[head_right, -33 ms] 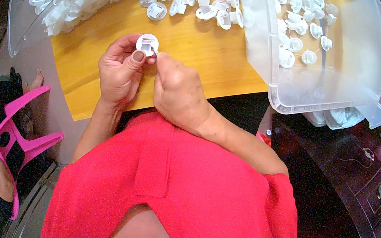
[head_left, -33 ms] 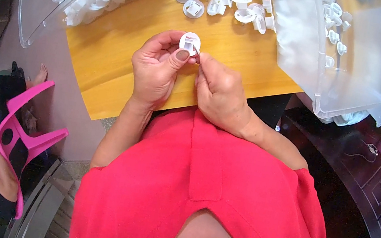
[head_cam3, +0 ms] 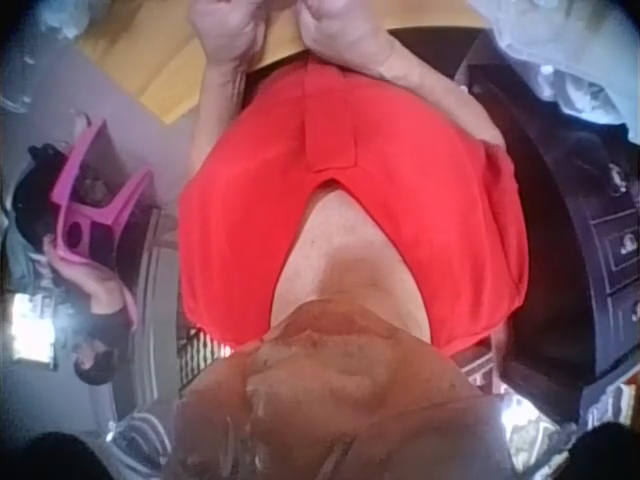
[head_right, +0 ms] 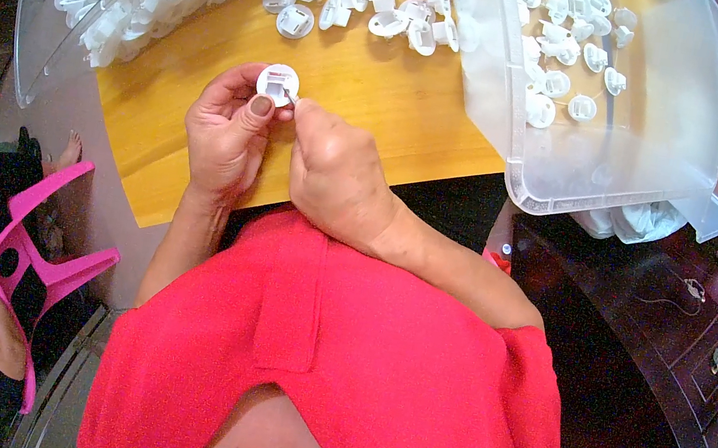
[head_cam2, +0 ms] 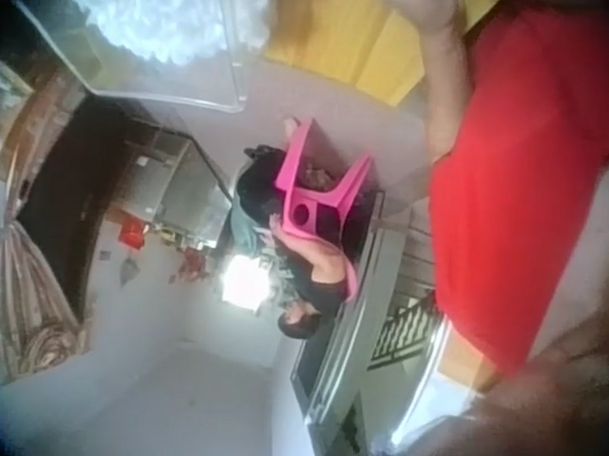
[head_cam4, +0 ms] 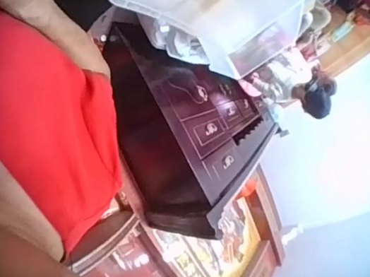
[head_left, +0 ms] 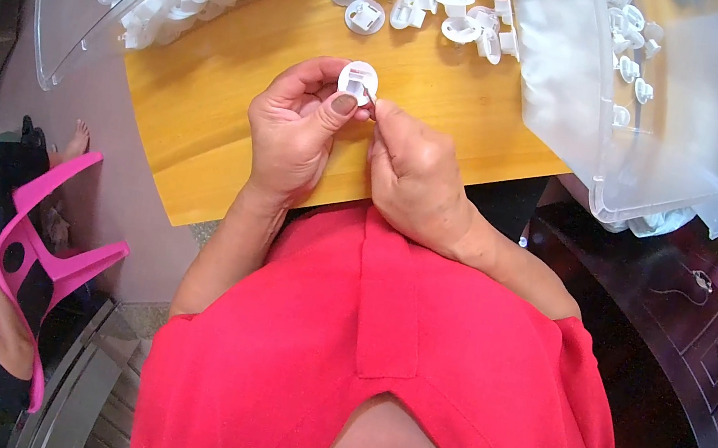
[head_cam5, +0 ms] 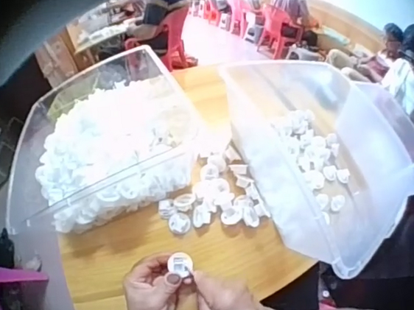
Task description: The person picks up small plastic parts from a table and inserts a pointed tool into them one at a time by hand.
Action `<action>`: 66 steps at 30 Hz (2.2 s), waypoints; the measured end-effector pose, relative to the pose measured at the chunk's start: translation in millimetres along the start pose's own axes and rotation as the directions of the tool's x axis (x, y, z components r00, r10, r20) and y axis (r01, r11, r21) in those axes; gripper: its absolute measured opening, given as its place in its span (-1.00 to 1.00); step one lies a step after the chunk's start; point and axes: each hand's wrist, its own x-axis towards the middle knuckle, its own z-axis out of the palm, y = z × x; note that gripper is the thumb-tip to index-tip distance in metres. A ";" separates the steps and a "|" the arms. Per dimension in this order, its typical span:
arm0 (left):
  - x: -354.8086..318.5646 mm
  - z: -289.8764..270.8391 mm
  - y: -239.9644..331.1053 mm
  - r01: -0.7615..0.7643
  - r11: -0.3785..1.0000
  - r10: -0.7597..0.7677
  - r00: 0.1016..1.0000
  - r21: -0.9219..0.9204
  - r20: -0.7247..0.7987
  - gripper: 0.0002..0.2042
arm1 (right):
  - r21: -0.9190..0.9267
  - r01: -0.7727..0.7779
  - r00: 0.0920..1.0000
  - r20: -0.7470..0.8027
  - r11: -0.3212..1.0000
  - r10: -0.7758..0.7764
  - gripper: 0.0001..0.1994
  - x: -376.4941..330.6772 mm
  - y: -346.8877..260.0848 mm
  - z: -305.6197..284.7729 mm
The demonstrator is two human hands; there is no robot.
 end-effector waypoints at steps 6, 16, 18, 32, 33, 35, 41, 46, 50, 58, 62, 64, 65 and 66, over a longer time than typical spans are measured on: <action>-1.9 2.0 -2.8 -0.018 0.993 0.018 1.000 0.120 0.000 -0.70 | -0.200 0.055 0.997 0.064 0.978 -0.043 -0.90 -0.6 -1.4 -8.5; -2.9 3.9 -1.7 -0.021 0.956 0.026 1.000 0.292 -0.014 -0.76 | -0.780 0.351 0.921 0.388 0.517 -0.039 -0.81 13.3 -26.0 -34.8; -2.8 5.9 -2.0 -0.019 0.951 0.025 1.000 0.308 -0.014 -0.77 | -0.800 0.408 0.905 0.419 0.440 -0.077 -0.80 13.8 -26.6 -36.9; 1.4 11.0 4.6 0.004 0.907 -0.024 0.999 0.421 0.043 -0.86 | -0.754 0.527 0.813 0.582 0.393 0.027 -0.77 22.1 -36.0 -48.5; 1.6 6.7 6.2 0.071 0.952 -0.086 0.995 0.297 0.039 -0.85 | -0.749 0.534 0.808 0.588 0.393 0.023 -0.77 22.5 -34.5 -51.5; 3.5 -3.0 8.1 0.135 0.975 -0.146 0.988 0.177 0.052 -0.81 | -0.664 0.398 0.840 0.541 0.633 0.041 -0.69 24.7 -31.8 -60.2; 6.0 -11.1 11.6 0.197 0.979 -0.203 0.973 0.059 0.109 -0.77 | -0.704 0.354 0.909 0.413 0.615 -0.050 -0.59 13.2 -34.8 -64.1; 5.3 -7.4 13.1 0.209 0.977 -0.211 0.970 0.033 0.122 -0.77 | -0.712 0.394 0.899 0.431 0.581 -0.082 -0.60 13.3 -30.2 -56.8; 5.2 -8.7 12.2 0.205 0.978 -0.207 0.969 0.030 0.135 -0.78 | -0.710 0.429 0.879 0.471 0.558 -0.075 -0.62 16.1 -30.9 -53.7; 5.9 -5.4 11.9 0.195 0.975 -0.207 0.972 0.107 0.113 -0.81 | -0.720 0.513 0.838 0.537 0.467 -0.094 -0.68 18.9 -32.2 -53.0; 3.3 -4.5 10.7 0.136 0.962 -0.167 0.979 0.235 0.113 -0.85 | -0.690 0.687 0.719 0.692 0.227 -0.071 -0.85 25.5 -38.5 -57.9; 0.7 -1.7 10.8 0.129 0.957 -0.158 0.983 0.258 0.093 -0.87 | -0.671 0.701 0.705 0.703 0.242 -0.091 -0.88 27.3 -38.6 -59.1; -0.2 0.0 11.0 0.123 0.952 -0.149 0.986 0.281 0.073 -0.88 | -0.652 0.714 0.692 0.714 0.257 -0.111 -0.90 27.8 -38.9 -59.5; -0.3 1.8 11.3 0.122 0.952 -0.148 0.986 0.281 0.073 -0.88 | -0.652 0.714 0.691 0.714 0.256 -0.112 -0.90 27.9 -40.1 -59.9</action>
